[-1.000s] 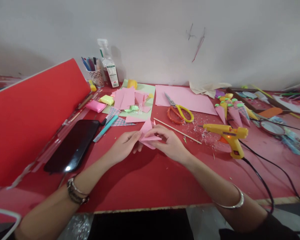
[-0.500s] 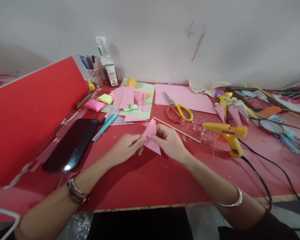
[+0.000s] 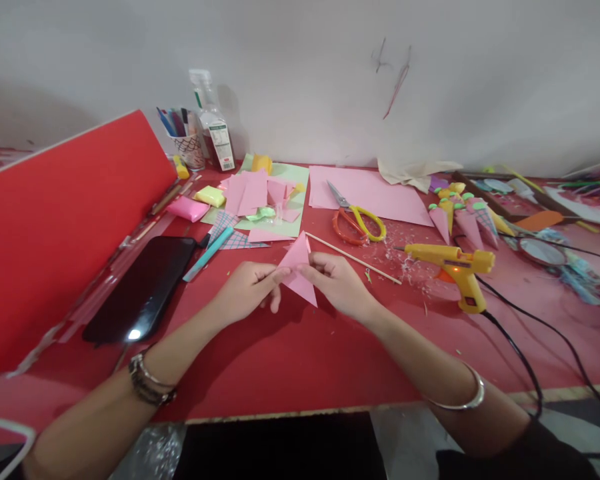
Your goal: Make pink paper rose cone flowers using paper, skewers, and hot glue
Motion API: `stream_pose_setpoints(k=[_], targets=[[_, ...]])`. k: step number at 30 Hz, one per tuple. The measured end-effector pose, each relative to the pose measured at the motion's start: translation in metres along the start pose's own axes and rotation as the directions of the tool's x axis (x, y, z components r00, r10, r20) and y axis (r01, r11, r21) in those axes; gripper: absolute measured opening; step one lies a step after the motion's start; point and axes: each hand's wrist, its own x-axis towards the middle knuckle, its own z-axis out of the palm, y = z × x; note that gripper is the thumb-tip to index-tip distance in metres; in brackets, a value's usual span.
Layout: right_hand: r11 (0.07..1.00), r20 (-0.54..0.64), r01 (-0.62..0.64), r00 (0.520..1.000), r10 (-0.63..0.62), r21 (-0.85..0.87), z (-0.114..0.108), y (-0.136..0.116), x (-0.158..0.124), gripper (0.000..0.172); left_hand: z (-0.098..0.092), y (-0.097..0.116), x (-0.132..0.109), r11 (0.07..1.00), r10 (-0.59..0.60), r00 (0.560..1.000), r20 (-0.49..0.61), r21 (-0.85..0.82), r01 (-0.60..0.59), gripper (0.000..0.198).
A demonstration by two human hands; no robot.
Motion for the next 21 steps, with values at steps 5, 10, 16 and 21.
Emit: stream_pose_setpoints(k=[5, 10, 16, 21], targets=[[0.986, 0.054, 0.040, 0.998, -0.032, -0.164, 0.0003, -0.0011, -0.0019, 0.034, 0.0014, -0.0038, 0.0000, 1.000, 0.009, 1.000, 0.003, -0.006, -0.009, 0.041], [0.981, 0.073, 0.072, 0.996, -0.059, -0.180, 0.0026, -0.0013, -0.0039, 0.031, 0.0017, -0.0028, -0.0007, 0.999, -0.004, 1.000, -0.012, -0.043, 0.004, 0.043], [0.971, 0.027, 0.225, 0.974, -0.223, -0.086, -0.0038, 0.0008, -0.0034, 0.031, 0.0007, -0.0055, -0.0008, 0.967, -0.069, 0.998, 0.007, -0.245, 0.068, 0.045], [0.896, 0.099, 0.409, 0.912, -0.398, -0.173, -0.0070, -0.0023, -0.0017, 0.020, -0.0004, -0.0054, -0.0006, 0.952, -0.008, 0.998, 0.063, -0.304, 0.027, 0.036]])
